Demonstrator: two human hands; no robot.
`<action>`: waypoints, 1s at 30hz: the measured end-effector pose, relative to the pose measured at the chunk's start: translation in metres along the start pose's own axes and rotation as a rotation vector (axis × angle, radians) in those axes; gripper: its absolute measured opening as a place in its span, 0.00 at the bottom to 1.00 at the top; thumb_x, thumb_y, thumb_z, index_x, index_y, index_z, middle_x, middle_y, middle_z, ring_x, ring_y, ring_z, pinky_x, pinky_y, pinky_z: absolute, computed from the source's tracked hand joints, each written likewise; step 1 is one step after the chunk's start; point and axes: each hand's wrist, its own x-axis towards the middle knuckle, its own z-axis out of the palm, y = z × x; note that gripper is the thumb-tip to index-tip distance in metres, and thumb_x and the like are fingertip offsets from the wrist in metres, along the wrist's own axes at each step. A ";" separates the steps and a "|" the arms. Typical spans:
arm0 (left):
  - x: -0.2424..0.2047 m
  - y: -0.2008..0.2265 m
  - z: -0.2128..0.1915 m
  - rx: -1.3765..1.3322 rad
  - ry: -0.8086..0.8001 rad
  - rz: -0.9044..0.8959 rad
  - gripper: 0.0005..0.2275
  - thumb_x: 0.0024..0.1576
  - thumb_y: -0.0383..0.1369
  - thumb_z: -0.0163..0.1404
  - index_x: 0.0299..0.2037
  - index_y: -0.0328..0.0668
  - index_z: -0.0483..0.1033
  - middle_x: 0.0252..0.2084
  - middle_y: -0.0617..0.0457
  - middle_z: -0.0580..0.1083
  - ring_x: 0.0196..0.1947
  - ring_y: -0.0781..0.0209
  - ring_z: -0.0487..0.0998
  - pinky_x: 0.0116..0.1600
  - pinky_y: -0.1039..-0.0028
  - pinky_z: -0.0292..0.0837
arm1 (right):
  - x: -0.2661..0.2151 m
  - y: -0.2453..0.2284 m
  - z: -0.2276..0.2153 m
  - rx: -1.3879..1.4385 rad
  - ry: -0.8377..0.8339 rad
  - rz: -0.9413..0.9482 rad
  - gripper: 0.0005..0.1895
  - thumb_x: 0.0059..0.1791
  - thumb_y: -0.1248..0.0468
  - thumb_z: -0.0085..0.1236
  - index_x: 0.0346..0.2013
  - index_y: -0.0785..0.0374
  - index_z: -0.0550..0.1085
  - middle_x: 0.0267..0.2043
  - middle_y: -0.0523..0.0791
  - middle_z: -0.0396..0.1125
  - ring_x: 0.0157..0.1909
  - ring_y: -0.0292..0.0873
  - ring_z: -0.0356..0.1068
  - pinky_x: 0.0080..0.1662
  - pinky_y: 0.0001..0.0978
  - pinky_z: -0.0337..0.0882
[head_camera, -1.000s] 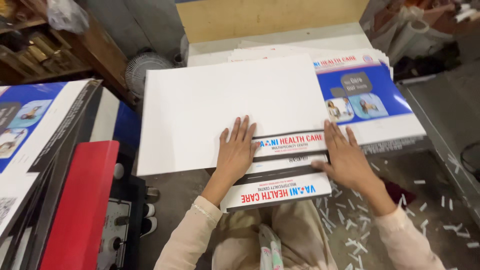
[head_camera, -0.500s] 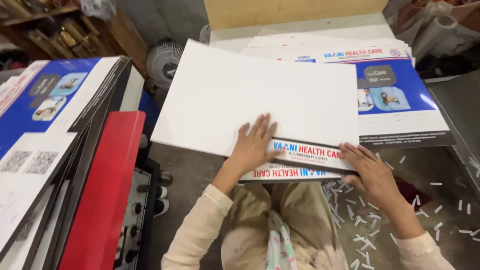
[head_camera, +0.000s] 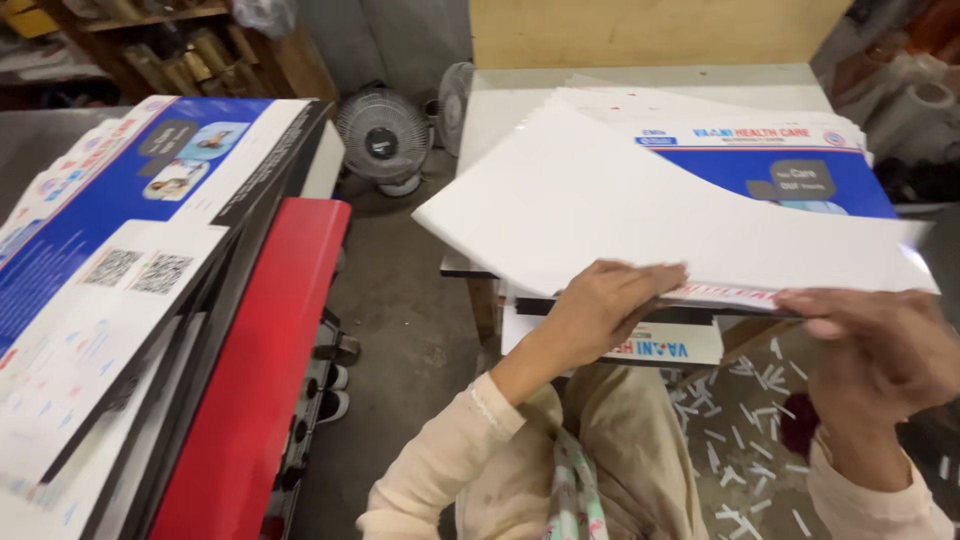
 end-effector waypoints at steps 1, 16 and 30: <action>0.001 0.000 -0.006 -0.018 0.122 0.063 0.20 0.65 0.30 0.51 0.68 0.50 0.69 0.59 0.56 0.77 0.47 0.57 0.82 0.63 0.68 0.72 | 0.011 -0.017 0.007 0.052 -0.017 0.001 0.14 0.53 0.74 0.58 0.52 0.72 0.67 0.50 0.57 0.63 0.48 0.52 0.69 0.50 0.36 0.74; -0.084 0.017 -0.141 -1.035 1.737 -0.166 0.17 0.66 0.39 0.47 0.60 0.38 0.65 0.57 0.47 0.72 0.51 0.60 0.74 0.54 0.68 0.66 | 0.087 -0.120 0.290 -0.265 -0.314 -0.429 0.37 0.56 0.66 0.54 0.79 0.54 0.54 0.80 0.57 0.48 0.81 0.62 0.47 0.72 0.54 0.59; -0.153 0.006 -0.095 -0.439 1.624 -0.116 0.23 0.67 0.43 0.50 0.65 0.39 0.58 0.67 0.45 0.65 0.54 0.54 0.73 0.61 0.65 0.64 | 0.126 -0.199 0.515 0.027 -1.160 -0.649 0.44 0.43 0.73 0.48 0.73 0.44 0.54 0.77 0.42 0.45 0.78 0.53 0.43 0.70 0.60 0.45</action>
